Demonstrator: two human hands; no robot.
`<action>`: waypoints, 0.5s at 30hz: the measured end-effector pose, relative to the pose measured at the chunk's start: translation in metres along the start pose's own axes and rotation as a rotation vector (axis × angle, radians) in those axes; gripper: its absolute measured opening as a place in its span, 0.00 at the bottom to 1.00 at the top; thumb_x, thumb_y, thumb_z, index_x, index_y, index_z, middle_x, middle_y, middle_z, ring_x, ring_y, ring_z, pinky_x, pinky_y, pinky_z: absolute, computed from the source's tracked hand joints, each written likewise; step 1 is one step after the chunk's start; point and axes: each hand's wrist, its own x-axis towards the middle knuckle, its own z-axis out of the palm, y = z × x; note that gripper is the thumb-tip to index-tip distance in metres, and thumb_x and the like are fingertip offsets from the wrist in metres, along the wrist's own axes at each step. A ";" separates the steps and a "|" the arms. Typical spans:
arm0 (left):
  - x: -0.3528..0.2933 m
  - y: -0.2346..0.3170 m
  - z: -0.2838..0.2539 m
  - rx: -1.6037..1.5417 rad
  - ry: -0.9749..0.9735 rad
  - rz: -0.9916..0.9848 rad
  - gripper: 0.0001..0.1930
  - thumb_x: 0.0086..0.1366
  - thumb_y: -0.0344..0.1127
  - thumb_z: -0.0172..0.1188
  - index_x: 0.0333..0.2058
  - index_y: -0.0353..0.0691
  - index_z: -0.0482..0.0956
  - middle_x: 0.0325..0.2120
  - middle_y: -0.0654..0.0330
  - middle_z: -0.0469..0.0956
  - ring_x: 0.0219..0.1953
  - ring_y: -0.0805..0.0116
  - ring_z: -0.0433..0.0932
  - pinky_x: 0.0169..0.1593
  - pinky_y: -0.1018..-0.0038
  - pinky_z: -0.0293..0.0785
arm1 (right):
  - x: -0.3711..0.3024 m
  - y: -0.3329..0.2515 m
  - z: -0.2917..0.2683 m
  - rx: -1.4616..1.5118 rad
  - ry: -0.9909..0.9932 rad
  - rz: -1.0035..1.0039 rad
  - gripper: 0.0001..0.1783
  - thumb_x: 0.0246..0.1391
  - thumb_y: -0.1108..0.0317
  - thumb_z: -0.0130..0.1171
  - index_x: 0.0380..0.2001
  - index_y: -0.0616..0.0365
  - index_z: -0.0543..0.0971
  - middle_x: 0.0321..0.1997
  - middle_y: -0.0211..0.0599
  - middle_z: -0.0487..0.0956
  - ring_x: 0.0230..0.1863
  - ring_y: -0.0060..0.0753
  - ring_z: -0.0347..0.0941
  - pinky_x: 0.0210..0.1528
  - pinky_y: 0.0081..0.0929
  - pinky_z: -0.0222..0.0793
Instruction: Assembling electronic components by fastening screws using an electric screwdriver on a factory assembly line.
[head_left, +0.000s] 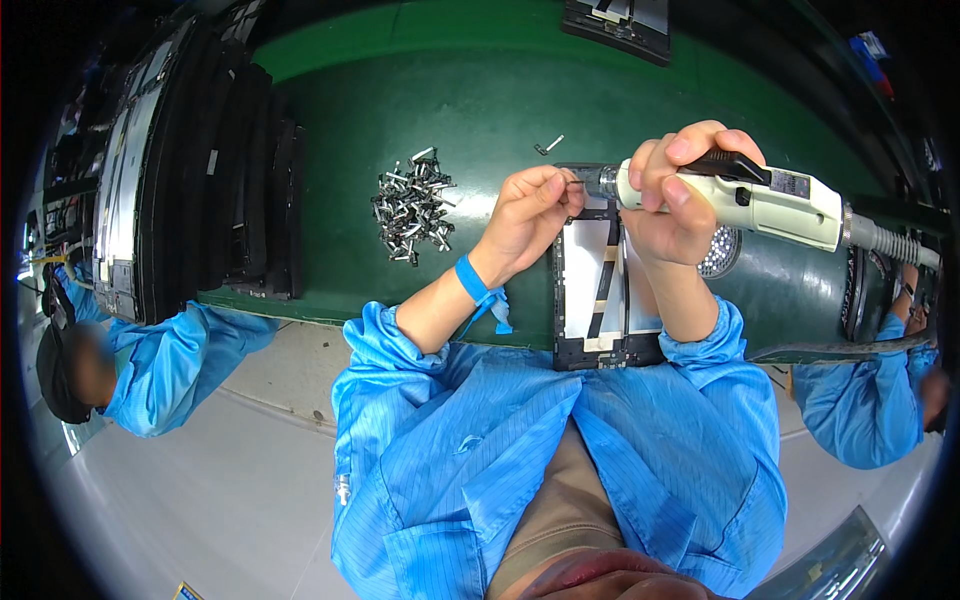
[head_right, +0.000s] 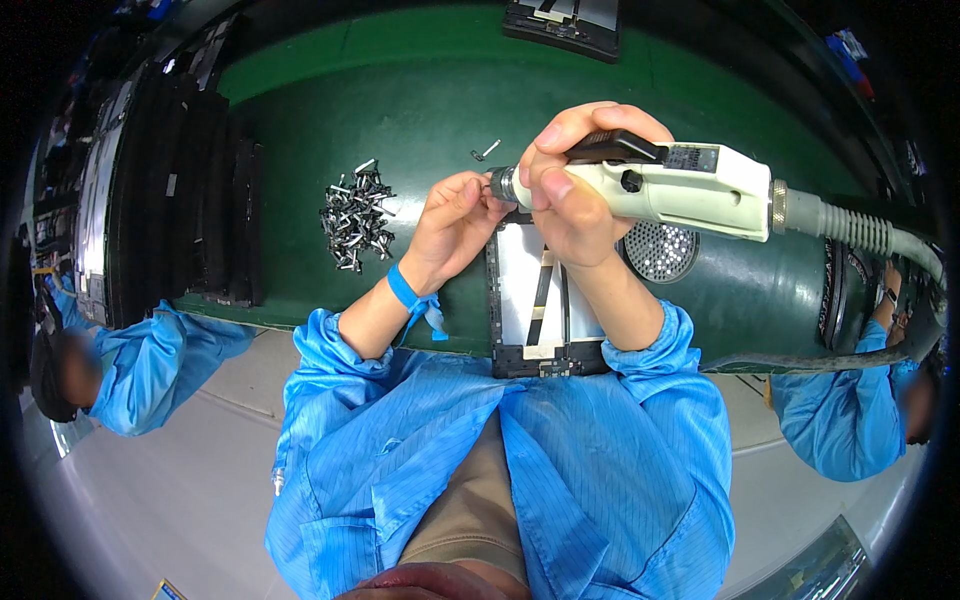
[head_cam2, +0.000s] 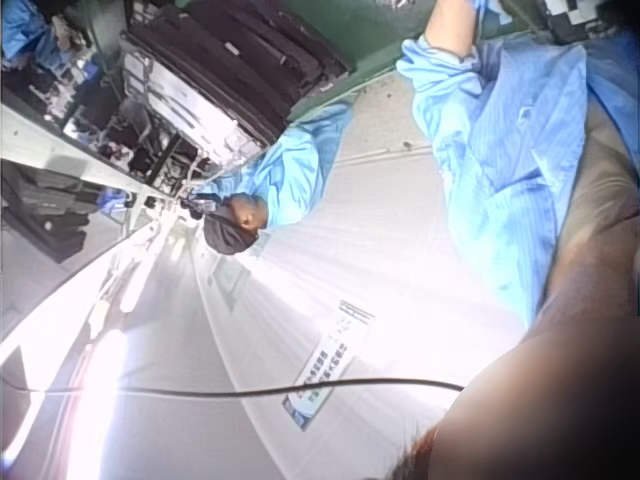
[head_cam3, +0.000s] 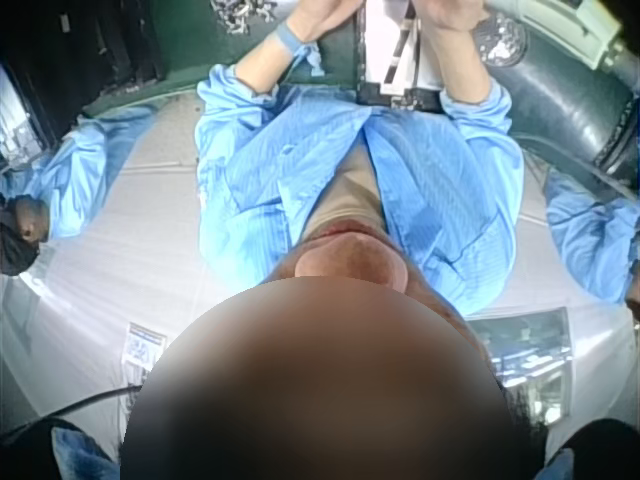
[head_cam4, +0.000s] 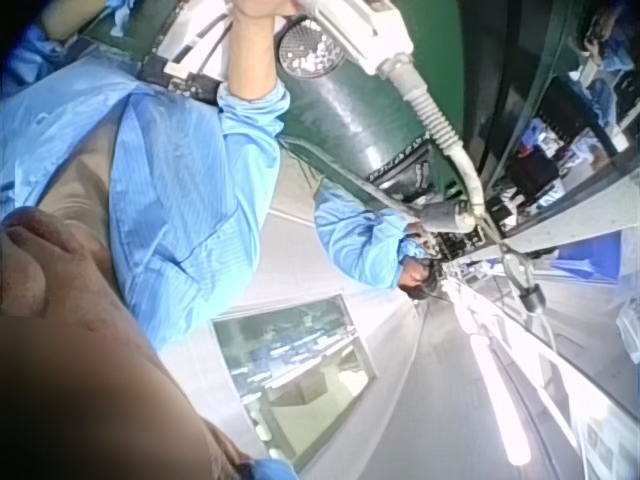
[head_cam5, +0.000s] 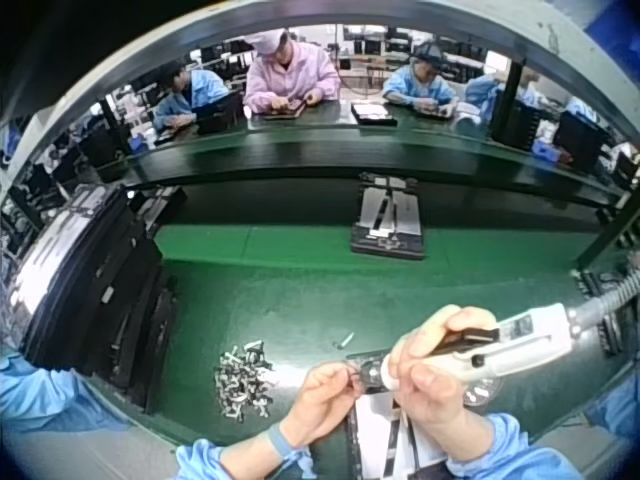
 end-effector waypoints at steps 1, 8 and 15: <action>0.000 0.000 0.000 -0.002 0.011 0.000 0.10 0.63 0.35 0.56 0.35 0.31 0.77 0.31 0.57 0.77 0.33 0.70 0.72 0.40 0.75 0.68 | 0.000 0.000 -0.001 0.000 0.000 0.000 0.28 0.44 0.79 0.53 0.51 0.59 0.60 0.36 0.50 0.72 0.18 0.24 0.65 0.24 0.26 0.72; 0.000 0.002 0.001 -0.007 0.022 -0.020 0.10 0.63 0.34 0.55 0.35 0.31 0.78 0.31 0.56 0.77 0.33 0.69 0.72 0.41 0.74 0.68 | -0.001 0.002 0.001 -0.015 -0.016 0.011 0.28 0.44 0.79 0.54 0.51 0.59 0.60 0.35 0.49 0.72 0.19 0.26 0.67 0.24 0.25 0.72; -0.001 0.003 0.001 -0.012 0.038 -0.058 0.10 0.63 0.33 0.55 0.34 0.31 0.78 0.30 0.55 0.78 0.32 0.68 0.74 0.40 0.74 0.69 | -0.001 0.004 0.002 -0.020 -0.012 -0.003 0.29 0.45 0.79 0.57 0.51 0.59 0.60 0.35 0.50 0.72 0.20 0.26 0.67 0.23 0.23 0.72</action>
